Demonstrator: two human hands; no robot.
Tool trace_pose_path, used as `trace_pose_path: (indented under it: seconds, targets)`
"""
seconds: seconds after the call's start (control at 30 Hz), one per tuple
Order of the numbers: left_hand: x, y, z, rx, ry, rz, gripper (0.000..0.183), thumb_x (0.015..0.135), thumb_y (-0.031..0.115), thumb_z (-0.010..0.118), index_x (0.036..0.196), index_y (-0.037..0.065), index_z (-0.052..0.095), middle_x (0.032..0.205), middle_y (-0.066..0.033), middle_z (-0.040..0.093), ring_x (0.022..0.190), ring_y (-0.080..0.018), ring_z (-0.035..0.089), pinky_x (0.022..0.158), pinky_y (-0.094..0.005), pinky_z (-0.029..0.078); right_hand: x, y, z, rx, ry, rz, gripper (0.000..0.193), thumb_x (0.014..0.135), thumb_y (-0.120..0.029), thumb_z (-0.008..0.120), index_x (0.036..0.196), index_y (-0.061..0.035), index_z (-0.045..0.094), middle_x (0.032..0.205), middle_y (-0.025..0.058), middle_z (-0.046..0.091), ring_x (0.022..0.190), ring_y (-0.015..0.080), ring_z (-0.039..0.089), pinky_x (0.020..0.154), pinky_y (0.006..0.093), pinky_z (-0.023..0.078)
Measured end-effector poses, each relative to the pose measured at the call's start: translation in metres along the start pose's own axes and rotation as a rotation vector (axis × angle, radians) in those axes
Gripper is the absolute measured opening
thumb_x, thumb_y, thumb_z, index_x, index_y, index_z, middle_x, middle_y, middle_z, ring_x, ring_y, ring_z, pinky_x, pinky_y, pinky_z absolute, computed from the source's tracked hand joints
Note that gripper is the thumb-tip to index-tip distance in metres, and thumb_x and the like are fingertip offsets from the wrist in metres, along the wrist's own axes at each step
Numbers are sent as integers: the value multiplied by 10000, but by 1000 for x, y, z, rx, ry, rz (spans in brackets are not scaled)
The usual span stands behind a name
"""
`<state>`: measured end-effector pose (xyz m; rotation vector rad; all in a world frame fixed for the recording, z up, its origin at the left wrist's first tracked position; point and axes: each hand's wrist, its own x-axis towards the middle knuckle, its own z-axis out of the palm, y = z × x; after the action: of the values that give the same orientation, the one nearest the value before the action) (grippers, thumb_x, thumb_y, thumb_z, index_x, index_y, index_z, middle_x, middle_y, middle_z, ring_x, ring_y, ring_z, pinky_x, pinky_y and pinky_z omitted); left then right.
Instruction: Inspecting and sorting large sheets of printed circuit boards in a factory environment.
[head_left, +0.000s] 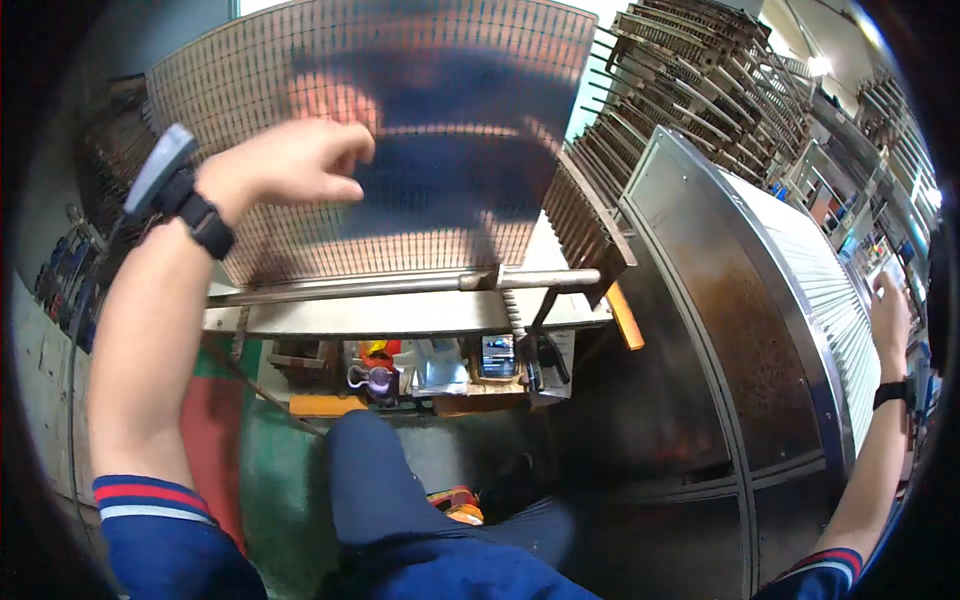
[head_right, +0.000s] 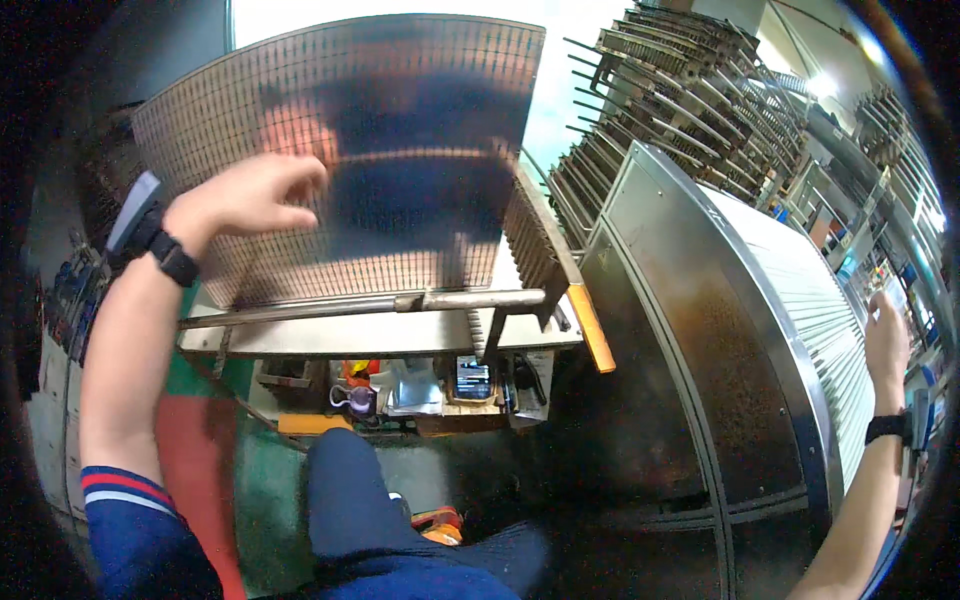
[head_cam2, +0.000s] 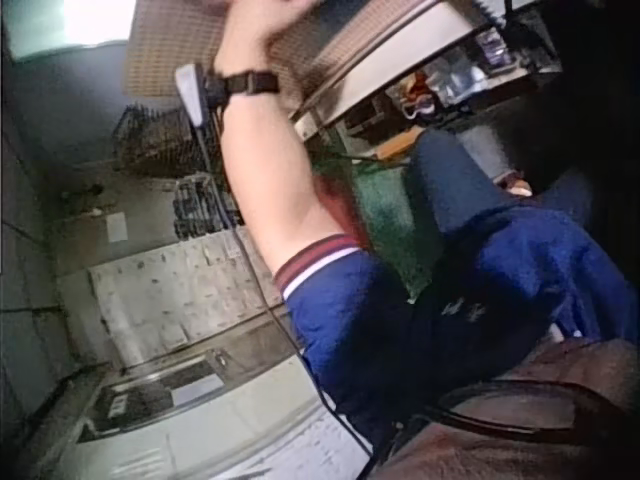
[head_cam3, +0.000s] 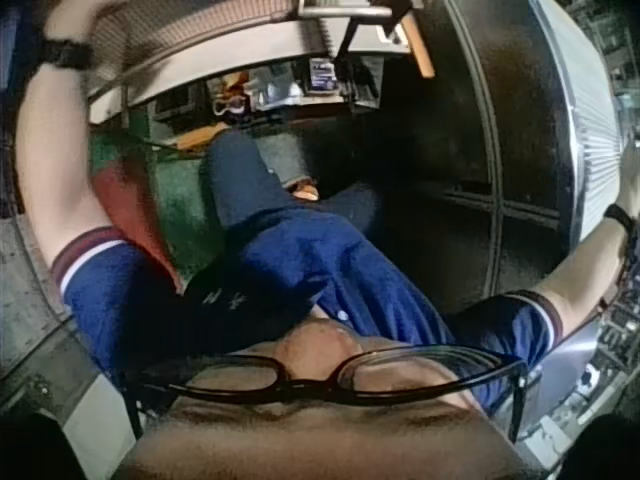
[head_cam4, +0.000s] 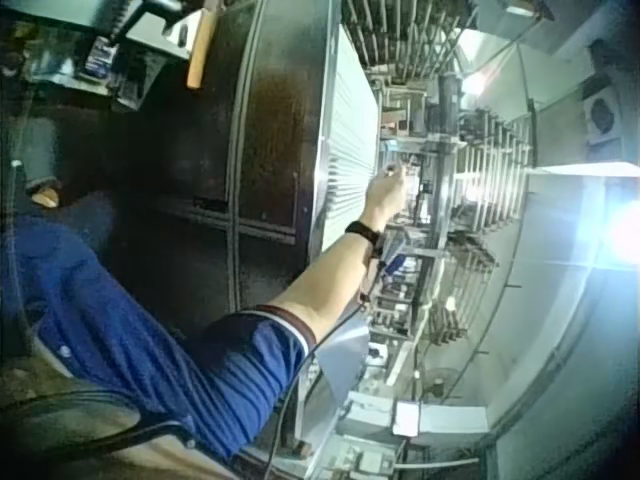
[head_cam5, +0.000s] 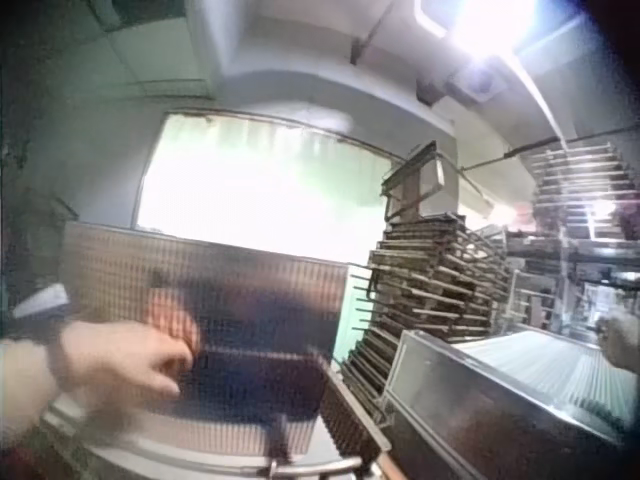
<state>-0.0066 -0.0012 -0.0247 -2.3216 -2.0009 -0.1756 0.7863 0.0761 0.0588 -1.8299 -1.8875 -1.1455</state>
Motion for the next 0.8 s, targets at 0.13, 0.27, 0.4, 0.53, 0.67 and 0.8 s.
trace_pose_path:
  seconds: [0.13,0.27,0.4,0.53,0.67,0.8]
  targets:
    - [42,32,37,-120,-155,138,469,864,334,755,1213,50,622,1009,-161,730,934,-309,702,826,-419,545,-18,-51,10,43,-151,-29,190,913,-87,522,1072,-32,611,980,265,662,957,471,621,803,523,483]
    - [49,50,79,-153,-296,138,486,890,405,733,1248,93,632,1025,-155,732,979,-318,700,857,-423,540,-9,-110,9,367,-122,-169,175,922,-84,485,1010,-13,618,949,254,658,953,445,633,813,482,495]
    - [48,54,80,-126,-388,34,549,896,452,717,1293,85,618,1074,-168,722,1031,-318,687,902,-404,526,-18,-120,9,300,-116,-279,162,911,-55,483,980,-21,625,950,225,662,949,415,642,830,468,500]
    - [48,49,82,-170,-356,23,513,902,423,721,1276,86,621,1107,-169,714,1062,-321,675,916,-416,521,-13,-110,12,365,-133,-290,182,902,-40,466,983,-5,625,979,239,652,979,421,624,862,462,491]
    - [45,50,81,-171,-310,25,461,919,407,702,1235,81,627,1116,-172,709,1075,-335,669,930,-426,512,-15,-125,-3,310,-198,-288,194,896,-67,473,979,2,634,958,249,657,976,422,628,856,465,495]
    - [44,48,82,-175,-303,36,462,913,411,707,1222,77,630,1119,-176,706,1078,-335,667,931,-425,512,-21,-128,-8,271,-182,-265,211,904,-70,471,998,-10,650,943,258,666,946,435,635,833,481,498]
